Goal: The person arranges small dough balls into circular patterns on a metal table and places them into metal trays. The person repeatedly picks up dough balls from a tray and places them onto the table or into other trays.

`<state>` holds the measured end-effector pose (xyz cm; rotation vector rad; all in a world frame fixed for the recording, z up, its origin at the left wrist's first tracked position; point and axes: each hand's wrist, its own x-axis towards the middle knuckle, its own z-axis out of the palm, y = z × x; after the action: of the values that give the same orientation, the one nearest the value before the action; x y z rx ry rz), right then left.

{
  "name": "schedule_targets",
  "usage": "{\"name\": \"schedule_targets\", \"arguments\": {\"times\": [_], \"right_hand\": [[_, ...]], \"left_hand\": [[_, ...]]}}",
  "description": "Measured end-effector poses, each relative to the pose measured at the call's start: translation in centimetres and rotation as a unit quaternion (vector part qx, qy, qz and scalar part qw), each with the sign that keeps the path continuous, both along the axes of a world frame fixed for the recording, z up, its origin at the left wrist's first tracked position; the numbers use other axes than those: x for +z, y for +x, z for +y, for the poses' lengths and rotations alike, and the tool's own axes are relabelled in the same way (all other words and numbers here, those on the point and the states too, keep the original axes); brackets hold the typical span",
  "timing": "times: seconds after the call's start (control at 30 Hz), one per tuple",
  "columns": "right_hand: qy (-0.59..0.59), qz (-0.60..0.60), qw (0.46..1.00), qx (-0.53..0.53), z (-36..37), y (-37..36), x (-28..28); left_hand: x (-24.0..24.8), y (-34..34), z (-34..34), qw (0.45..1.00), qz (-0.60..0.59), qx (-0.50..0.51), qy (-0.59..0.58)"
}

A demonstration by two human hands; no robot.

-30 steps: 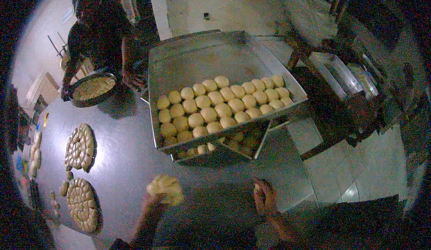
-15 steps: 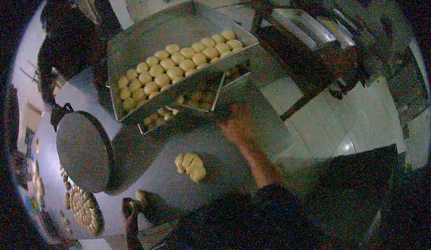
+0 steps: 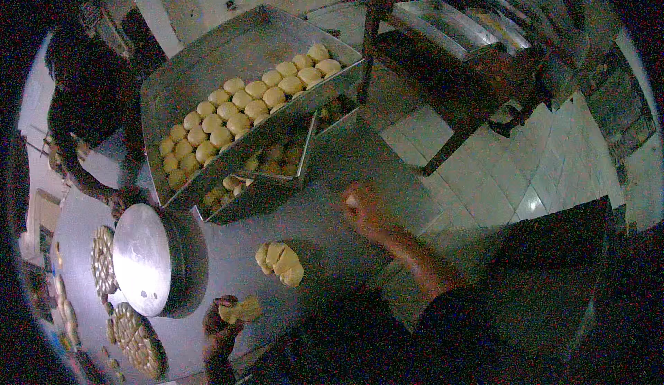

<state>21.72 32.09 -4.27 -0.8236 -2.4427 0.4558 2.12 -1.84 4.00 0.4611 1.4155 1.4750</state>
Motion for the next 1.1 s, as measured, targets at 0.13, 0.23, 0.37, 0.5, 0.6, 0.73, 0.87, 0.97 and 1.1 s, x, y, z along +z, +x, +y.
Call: {"name": "schedule_targets", "arguments": {"times": [0.13,0.23,0.37,0.5,0.6,0.73,0.87,0.97,1.1], "right_hand": [[0.094,-0.074,0.979,-0.165,2.5,-0.1,-1.6],[0.059,-0.061,0.996,-0.042,-1.6,0.8,0.2],[-0.245,-0.039,0.967,-0.053,2.4,4.3,6.0],[-0.288,0.413,0.863,0.04,9.0,-5.8,15.4],[0.017,0.47,0.882,0.017,11.8,-14.7,21.6],[0.006,0.114,0.993,-0.017,19.9,-21.1,15.7],[-0.147,0.306,0.935,0.102,6.2,-17.6,19.7],[-0.169,0.081,0.939,0.289,-4.5,-12.4,16.7],[-0.34,0.027,0.855,0.39,-13.2,-6.9,9.7]], "left_hand": [[-0.4,0.4,3.1,0.998,0.057,-0.03,0.01],[-1.0,0.5,3.1,0.998,0.022,0.05,0.044],[-0.7,0.0,1.3,0.987,-0.005,0.152,0.051],[-0.5,0.5,0.1,0.984,-0.043,0.168,0.046],[0.0,1.9,1.6,0.983,0.033,0.174,0.041],[1.0,1.7,2.6,0.984,0.04,0.131,0.115],[1.4,0.8,1.3,0.963,0.001,0.171,0.208],[2.0,0.6,1.8,0.964,0.035,0.121,0.234],[2.5,0.9,4.6,0.986,0.155,0.005,0.063]]}}
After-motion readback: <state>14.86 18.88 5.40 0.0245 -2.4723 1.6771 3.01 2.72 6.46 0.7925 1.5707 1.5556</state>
